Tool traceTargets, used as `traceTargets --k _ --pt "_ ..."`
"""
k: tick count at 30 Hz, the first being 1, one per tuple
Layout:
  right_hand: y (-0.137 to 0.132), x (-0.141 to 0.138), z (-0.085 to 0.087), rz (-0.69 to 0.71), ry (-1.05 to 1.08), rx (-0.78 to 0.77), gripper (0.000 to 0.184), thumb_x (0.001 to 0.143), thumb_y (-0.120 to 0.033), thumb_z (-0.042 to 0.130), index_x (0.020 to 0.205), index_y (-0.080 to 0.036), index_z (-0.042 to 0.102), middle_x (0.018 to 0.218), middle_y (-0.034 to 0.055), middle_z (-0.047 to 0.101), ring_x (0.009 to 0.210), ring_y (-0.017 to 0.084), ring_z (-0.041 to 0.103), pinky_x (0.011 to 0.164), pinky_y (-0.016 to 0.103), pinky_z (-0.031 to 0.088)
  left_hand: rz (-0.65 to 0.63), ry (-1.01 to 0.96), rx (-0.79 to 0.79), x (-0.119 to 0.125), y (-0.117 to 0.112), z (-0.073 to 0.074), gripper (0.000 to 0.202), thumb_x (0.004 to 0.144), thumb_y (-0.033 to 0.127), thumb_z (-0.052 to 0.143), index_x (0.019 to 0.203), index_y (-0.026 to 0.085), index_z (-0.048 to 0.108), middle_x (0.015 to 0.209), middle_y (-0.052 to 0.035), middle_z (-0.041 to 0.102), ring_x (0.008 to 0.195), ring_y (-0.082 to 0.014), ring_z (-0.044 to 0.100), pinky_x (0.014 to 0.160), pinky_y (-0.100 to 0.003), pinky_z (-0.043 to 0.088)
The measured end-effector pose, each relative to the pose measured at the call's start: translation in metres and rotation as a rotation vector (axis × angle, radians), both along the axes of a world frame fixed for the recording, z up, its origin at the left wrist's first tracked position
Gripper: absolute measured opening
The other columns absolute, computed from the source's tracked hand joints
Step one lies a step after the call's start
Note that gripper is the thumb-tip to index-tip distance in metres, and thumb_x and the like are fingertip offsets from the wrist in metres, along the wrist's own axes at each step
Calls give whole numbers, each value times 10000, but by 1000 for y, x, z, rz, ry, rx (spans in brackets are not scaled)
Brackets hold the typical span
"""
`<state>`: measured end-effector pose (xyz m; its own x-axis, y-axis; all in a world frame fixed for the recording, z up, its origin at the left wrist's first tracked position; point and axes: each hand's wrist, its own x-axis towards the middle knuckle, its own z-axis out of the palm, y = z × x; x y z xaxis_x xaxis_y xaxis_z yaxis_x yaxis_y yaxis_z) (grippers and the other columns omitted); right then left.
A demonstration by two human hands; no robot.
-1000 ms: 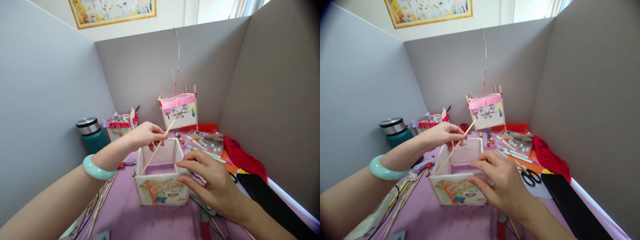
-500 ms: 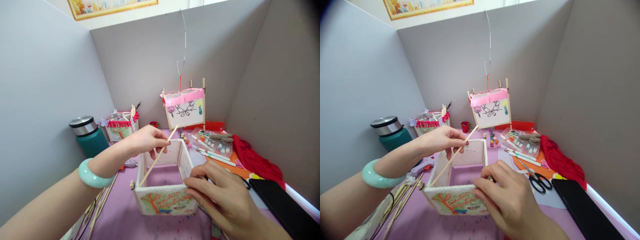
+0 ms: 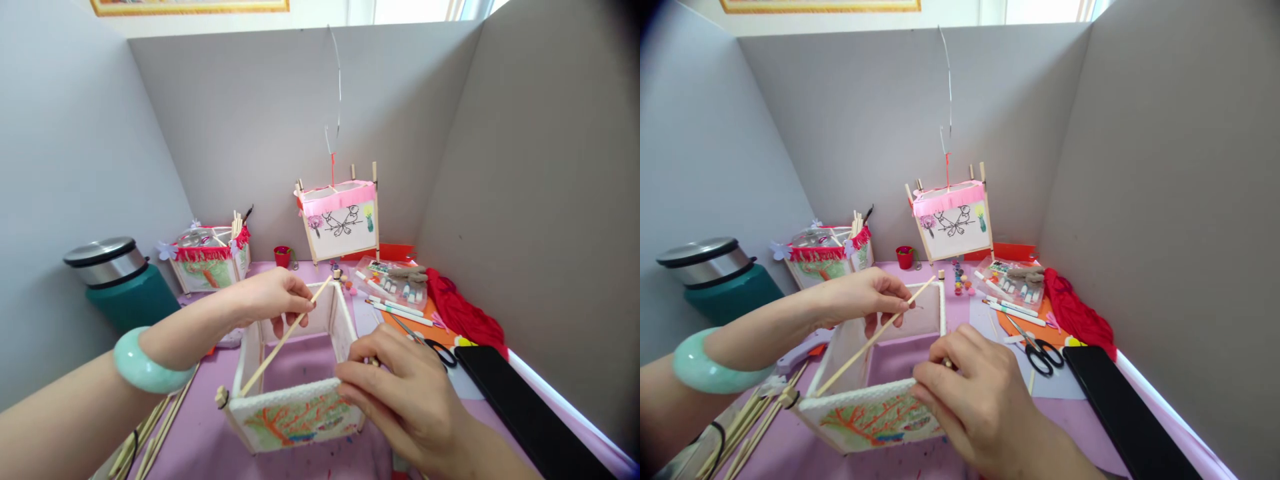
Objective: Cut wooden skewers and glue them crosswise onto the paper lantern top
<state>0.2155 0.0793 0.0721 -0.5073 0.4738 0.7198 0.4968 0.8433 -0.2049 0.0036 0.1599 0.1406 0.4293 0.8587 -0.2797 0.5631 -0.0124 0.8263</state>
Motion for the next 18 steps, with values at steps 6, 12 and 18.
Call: traceTargets --k 6,12,18 --pt "-1 0 1 -21 -8 34 167 906 -209 508 903 -208 675 789 27 614 689 137 525 589 271 376 -42 22 -36 2 2 -7 175 700 326 636 779 189 713 629 -29 650 434 -109 511 392 -189 404" --pt "-1 0 -2 -5 -4 29 153 894 -191 525 899 -201 677 794 31 619 693 142 517 597 275 367 -25 19 -48 5 1 -7 167 675 319 645 744 181 710 600 -25 651 423 -111 500 379 -197 392" --pt "-1 0 0 0 -1 20 157 895 -188 523 900 -196 680 789 34 621 696 147 508 597 278 354 -36 33 -48 6 1 -7 162 683 310 634 742 180 710 608 -28 640 442 -118 503 384 -204 410"
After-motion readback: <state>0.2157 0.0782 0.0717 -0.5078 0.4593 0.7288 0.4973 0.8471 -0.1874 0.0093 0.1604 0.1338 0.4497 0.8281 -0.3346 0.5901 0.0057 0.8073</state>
